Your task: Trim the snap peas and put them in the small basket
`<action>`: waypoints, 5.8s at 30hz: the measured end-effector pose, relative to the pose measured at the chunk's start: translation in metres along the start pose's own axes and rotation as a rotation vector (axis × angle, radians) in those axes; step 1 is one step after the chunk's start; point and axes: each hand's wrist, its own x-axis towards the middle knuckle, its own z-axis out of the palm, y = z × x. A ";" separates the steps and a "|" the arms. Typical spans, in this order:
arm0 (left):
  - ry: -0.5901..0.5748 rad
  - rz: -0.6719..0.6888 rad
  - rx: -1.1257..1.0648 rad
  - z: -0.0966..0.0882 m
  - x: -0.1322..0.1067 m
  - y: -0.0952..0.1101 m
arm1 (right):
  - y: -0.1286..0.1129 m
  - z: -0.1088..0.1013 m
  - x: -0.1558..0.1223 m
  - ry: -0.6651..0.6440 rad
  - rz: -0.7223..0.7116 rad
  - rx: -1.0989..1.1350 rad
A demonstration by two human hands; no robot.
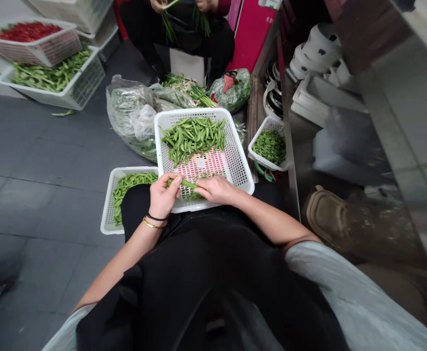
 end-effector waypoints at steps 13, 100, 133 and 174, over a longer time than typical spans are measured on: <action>-0.696 -0.426 -0.133 0.000 -0.001 0.001 | 0.004 -0.016 0.012 -0.377 -0.085 0.369; -0.807 0.040 0.357 -0.010 -0.006 0.030 | -0.004 0.005 -0.008 -0.065 -0.388 -0.115; -0.191 -0.559 -0.729 -0.012 0.015 -0.024 | 0.166 0.057 0.101 0.181 0.753 0.176; -0.433 -0.545 -0.314 0.011 0.010 -0.012 | 0.017 0.001 0.012 -0.007 -0.095 -0.201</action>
